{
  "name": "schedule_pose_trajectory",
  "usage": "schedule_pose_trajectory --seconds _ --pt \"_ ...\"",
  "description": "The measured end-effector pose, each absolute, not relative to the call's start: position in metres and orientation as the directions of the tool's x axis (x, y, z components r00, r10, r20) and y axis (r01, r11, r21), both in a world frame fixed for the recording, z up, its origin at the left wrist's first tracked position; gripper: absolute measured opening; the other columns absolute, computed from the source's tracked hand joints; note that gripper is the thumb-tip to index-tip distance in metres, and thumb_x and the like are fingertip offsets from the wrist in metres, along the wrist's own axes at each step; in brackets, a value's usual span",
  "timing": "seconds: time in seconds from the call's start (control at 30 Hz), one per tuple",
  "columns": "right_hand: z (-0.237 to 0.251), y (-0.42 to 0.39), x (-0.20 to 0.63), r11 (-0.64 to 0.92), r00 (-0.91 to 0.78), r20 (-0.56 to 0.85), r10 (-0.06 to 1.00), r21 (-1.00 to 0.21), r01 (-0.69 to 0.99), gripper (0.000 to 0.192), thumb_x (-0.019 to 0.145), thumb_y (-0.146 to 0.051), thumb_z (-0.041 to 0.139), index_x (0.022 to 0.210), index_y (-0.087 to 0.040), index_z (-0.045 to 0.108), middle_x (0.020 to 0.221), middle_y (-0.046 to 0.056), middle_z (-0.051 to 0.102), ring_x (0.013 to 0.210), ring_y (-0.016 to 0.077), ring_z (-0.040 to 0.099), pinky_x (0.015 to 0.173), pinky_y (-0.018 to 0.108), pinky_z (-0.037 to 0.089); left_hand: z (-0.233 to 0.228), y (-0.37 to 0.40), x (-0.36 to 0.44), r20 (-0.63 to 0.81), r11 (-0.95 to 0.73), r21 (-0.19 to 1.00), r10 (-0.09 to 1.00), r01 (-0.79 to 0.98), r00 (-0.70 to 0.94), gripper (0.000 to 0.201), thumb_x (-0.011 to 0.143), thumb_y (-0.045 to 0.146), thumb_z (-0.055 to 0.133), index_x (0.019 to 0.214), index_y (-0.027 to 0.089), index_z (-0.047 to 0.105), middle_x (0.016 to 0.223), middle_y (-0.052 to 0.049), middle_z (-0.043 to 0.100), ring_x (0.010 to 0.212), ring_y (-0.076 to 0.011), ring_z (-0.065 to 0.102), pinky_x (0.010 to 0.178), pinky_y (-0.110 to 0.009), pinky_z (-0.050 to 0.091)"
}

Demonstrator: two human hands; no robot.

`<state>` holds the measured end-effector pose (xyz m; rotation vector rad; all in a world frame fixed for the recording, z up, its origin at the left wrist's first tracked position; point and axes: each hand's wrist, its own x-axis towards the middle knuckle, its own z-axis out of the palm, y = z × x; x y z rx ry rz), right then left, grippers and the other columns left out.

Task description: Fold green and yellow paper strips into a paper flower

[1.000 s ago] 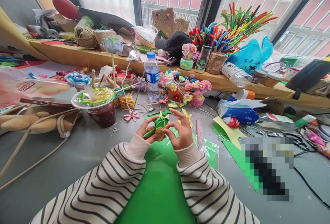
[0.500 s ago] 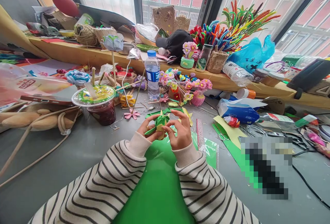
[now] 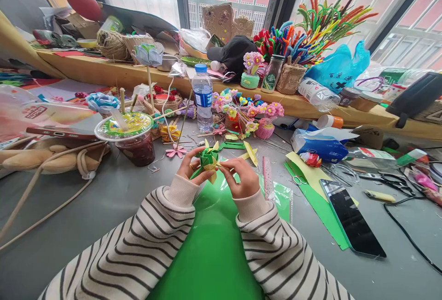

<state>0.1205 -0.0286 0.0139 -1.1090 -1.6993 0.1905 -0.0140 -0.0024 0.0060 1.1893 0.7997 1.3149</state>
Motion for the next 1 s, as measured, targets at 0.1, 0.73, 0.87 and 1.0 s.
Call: schedule_pose_trajectory --seconds 0.1,0.73,0.87,1.0 --pt "0.0126 -0.0294 0.1203 0.607 -0.032 0.745 0.666 -0.517 0.603 0.015 0.071 -0.013 0.052 0.083 -0.019 0.058 0.077 0.004 0.057 0.067 0.0099 0.054 0.056 0.022 0.048 0.0072 -0.0020 -0.0154 0.208 -0.176 0.954 0.971 -0.242 0.116 0.057 0.054 0.019 0.067 0.105 0.023 0.043 0.081 -0.001 0.056 0.075 -0.0122 0.055 0.075 -0.028 0.042" --pt "0.0066 -0.0299 0.1184 0.692 -0.058 0.878 0.476 -0.333 0.641 0.017 0.066 -0.010 0.054 0.079 -0.021 0.059 0.073 0.003 0.059 0.066 0.0114 0.056 0.057 0.025 0.048 0.0127 -0.0084 -0.0176 0.296 -0.251 0.933 0.942 -0.258 0.156 0.047 0.059 0.017 0.063 0.102 0.023 0.045 0.085 -0.002 0.054 0.079 -0.0129 0.056 0.071 -0.025 0.045" --pt "0.0068 -0.0302 0.1159 0.672 -0.040 0.867 0.497 -0.356 0.649 0.014 0.068 -0.011 0.054 0.076 -0.021 0.059 0.072 0.003 0.059 0.066 0.0113 0.056 0.057 0.025 0.048 0.0139 -0.0091 -0.0180 0.269 -0.221 0.942 0.948 -0.254 0.169 0.044 0.060 0.017 0.062 0.100 0.022 0.046 0.086 -0.002 0.055 0.079 -0.0123 0.056 0.072 -0.024 0.045" --pt "0.0109 -0.0330 0.1154 0.611 0.042 0.829 0.557 -0.444 0.656 0.011 0.069 -0.013 0.053 0.075 -0.020 0.059 0.071 0.002 0.058 0.064 0.0109 0.055 0.055 0.025 0.048 0.0146 -0.0083 -0.0164 0.208 -0.141 0.930 0.963 -0.341 0.169 0.062 0.057 0.015 0.065 0.111 0.025 0.036 0.086 -0.002 0.057 0.079 -0.0124 0.057 0.074 -0.025 0.045"
